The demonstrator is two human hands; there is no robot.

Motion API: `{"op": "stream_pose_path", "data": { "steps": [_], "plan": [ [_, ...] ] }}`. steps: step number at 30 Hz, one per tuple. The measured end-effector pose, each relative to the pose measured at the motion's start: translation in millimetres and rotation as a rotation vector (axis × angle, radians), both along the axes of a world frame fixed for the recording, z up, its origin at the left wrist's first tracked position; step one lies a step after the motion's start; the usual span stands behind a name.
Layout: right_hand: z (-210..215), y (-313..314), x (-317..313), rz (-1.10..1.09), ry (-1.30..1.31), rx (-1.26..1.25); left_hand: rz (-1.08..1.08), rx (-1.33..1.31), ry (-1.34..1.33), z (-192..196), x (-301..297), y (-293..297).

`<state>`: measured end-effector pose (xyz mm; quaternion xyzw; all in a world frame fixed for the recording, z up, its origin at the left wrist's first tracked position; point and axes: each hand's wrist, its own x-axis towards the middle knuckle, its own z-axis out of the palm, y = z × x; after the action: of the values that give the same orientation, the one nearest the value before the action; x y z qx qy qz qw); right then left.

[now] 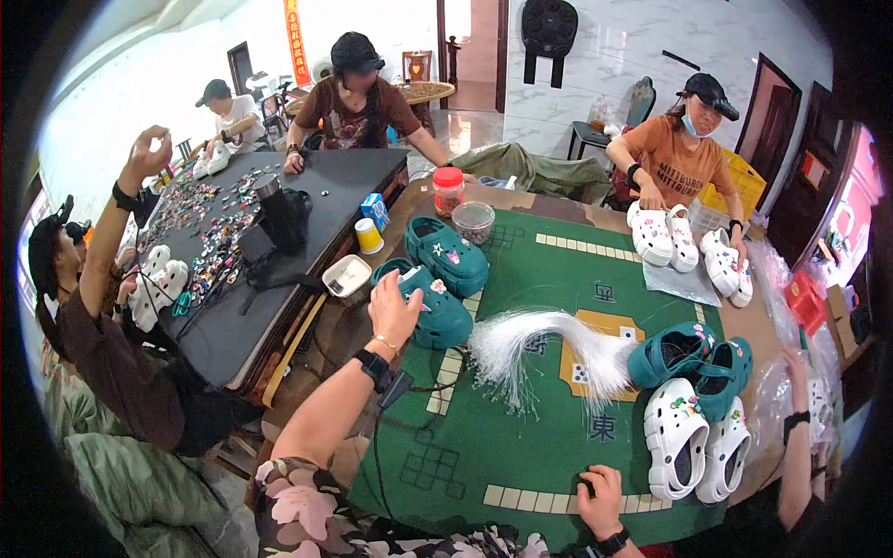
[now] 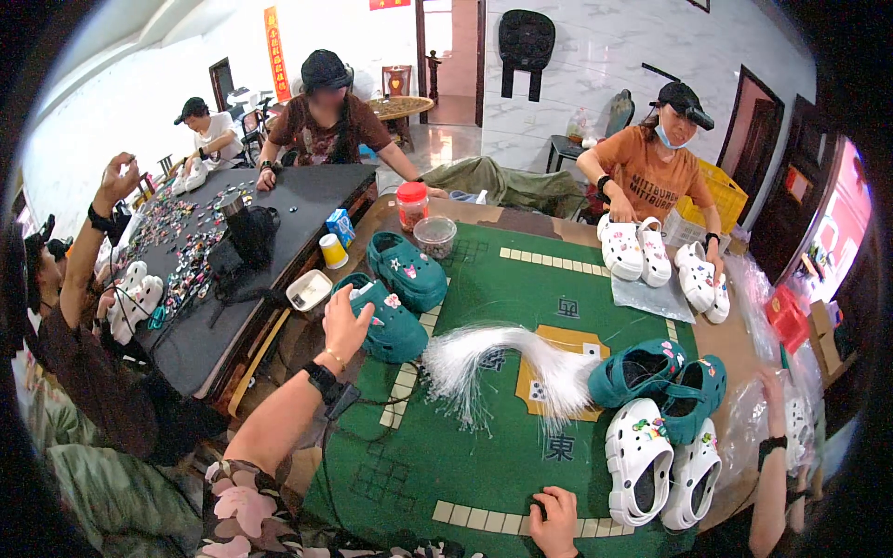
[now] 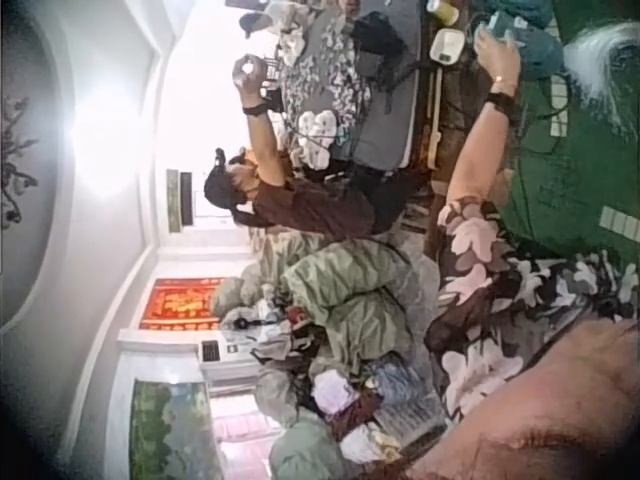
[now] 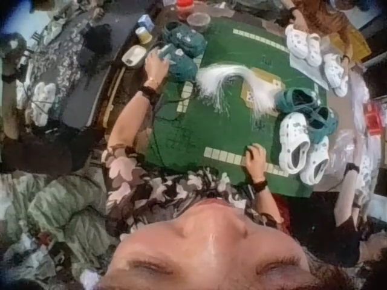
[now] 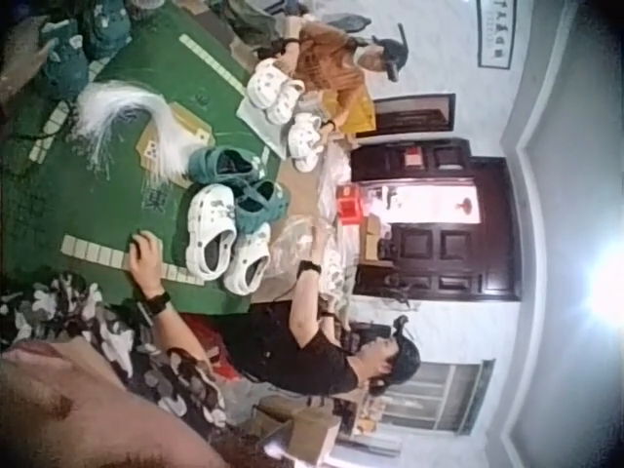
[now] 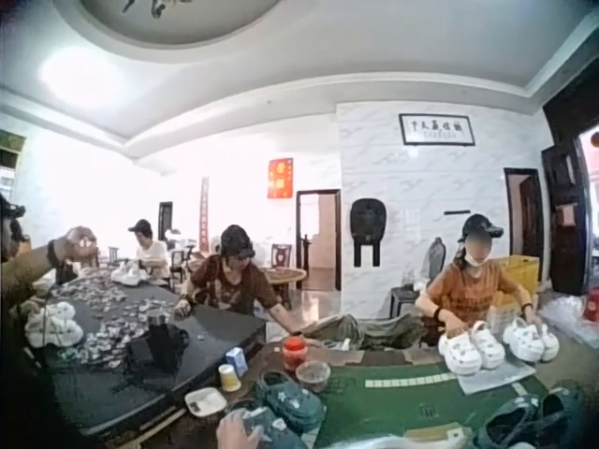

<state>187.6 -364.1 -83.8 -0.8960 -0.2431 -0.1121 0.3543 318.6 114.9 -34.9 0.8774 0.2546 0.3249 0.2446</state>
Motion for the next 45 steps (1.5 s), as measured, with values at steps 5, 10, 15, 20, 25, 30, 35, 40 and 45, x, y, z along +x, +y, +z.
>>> {"op": "stream_pose_path", "data": {
  "steps": [5,10,15,20,25,30,35,40,45],
  "plan": [
    [-4.2,-3.7,1.5,-0.034,0.042,-0.007,-0.104,0.166,0.23,18.4,39.6,0.8],
    [-6.6,-9.4,-0.7,-0.037,0.016,-0.053,-0.236,0.106,0.401,20.8,94.6,28.4],
    [-2.7,-4.0,6.2,-0.012,0.061,-0.062,-0.217,0.154,0.412,17.3,133.3,70.3],
    [-10.1,-12.9,7.4,-0.05,0.083,-0.048,-0.23,0.156,0.551,14.1,173.8,52.5],
    [-7.3,-11.1,11.2,-0.037,0.095,-0.047,-0.362,0.105,0.421,14.3,178.0,74.3],
    [-4.3,-10.7,12.0,-0.025,0.05,-0.035,-0.397,0.209,0.492,35.3,153.5,60.6],
    [-10.2,-11.8,4.2,0.003,0.017,0.022,-0.49,0.443,0.495,88.0,98.9,16.7],
    [-20.2,-18.3,1.1,0.065,0.004,0.019,-0.767,0.88,0.453,141.6,23.7,-16.6],
    [-18.0,-21.6,4.2,0.012,0.041,0.118,-0.951,1.239,0.272,182.8,-54.4,-80.0]
  ]
}}
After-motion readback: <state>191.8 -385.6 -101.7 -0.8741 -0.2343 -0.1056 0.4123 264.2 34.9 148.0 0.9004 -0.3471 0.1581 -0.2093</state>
